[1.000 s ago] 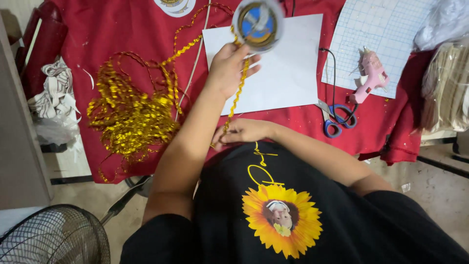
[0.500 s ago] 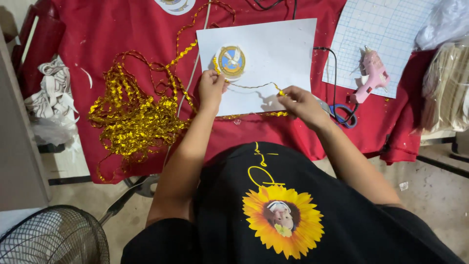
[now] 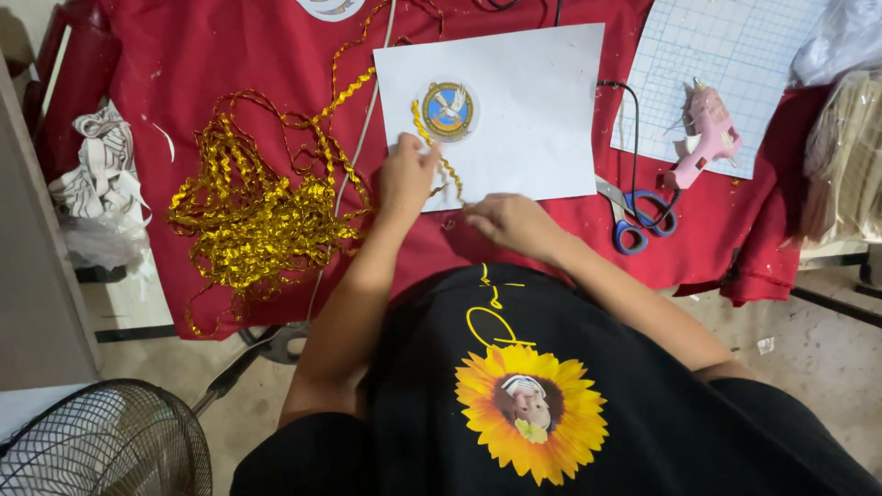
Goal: Applying hot glue to attach gold decorative trim around a circular patch emblem.
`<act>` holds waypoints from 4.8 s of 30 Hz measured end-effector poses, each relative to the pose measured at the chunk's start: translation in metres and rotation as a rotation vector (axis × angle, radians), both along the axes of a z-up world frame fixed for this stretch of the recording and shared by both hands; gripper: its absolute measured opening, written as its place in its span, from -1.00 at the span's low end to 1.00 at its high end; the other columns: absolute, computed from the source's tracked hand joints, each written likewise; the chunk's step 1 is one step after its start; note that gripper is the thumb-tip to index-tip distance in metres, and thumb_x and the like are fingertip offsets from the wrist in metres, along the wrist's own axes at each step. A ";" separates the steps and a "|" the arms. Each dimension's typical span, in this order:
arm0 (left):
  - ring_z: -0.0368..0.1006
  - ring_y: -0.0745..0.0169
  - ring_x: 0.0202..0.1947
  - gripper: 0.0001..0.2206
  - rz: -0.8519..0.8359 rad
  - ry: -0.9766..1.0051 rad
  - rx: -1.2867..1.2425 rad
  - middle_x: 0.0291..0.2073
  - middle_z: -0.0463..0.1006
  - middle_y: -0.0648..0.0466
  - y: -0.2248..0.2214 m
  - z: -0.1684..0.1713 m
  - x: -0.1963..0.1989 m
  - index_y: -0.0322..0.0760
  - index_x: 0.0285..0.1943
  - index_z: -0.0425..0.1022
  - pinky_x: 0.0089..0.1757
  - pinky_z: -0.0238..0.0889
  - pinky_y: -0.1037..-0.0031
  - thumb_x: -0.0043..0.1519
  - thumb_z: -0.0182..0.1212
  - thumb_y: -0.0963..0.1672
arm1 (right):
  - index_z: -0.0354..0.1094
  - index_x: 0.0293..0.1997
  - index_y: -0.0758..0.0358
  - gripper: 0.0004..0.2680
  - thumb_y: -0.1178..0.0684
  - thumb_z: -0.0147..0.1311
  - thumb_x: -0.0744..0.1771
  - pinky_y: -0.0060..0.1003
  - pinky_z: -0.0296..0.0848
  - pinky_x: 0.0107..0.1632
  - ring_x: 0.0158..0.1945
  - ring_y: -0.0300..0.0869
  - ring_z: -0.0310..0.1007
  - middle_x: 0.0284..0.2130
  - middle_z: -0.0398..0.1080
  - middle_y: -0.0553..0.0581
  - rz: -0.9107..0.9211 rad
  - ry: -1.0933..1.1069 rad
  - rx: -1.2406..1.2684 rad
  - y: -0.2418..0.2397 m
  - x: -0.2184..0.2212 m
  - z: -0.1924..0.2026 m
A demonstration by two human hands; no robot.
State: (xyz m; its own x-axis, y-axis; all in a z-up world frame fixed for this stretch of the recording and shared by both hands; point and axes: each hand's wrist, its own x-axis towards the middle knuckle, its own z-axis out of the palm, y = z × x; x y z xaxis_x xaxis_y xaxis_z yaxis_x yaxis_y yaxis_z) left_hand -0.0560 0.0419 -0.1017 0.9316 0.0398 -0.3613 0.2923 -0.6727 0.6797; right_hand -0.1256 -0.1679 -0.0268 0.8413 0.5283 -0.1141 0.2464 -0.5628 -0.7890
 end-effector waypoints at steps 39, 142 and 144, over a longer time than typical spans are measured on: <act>0.41 -0.10 0.06 -0.84 -0.367 -0.611 0.130 -0.03 0.52 -0.05 -0.005 -0.017 -0.021 -0.34 -0.03 0.50 0.09 0.32 0.17 0.24 0.31 -0.24 | 0.37 0.09 0.27 -0.74 0.27 0.17 0.29 -0.09 0.43 0.19 0.18 0.12 0.37 0.07 0.34 0.29 -0.255 -0.495 -0.091 -0.031 0.031 -0.085; 0.46 -0.11 -0.13 -0.88 -0.238 -0.595 0.004 -0.16 0.57 -0.01 -0.003 -0.022 -0.005 -0.27 -0.11 0.55 -0.09 0.36 0.19 0.20 0.31 -0.23 | 0.25 -0.01 0.33 -0.79 -0.03 0.03 0.42 -0.37 0.35 -0.52 -0.54 -0.32 0.38 -0.42 0.45 0.03 -0.666 0.512 0.307 -0.012 0.012 -0.038; 0.46 -0.10 -0.12 -0.88 -0.235 -0.602 0.001 -0.16 0.57 -0.01 -0.004 -0.024 -0.005 -0.27 -0.11 0.55 -0.09 0.36 0.20 0.20 0.31 -0.23 | 0.24 0.01 0.34 -0.79 -0.03 0.03 0.42 -0.37 0.35 -0.51 -0.54 -0.31 0.38 -0.42 0.43 0.04 -0.657 0.505 0.343 -0.013 0.011 -0.045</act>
State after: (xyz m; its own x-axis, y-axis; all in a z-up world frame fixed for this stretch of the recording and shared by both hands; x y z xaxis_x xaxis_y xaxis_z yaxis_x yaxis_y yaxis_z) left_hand -0.0609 0.0384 -0.1253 0.9551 -0.1901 0.2271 -0.2952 -0.6729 0.6783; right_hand -0.1145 -0.1804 -0.0716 0.8784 0.0314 -0.4769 -0.4642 -0.1813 -0.8670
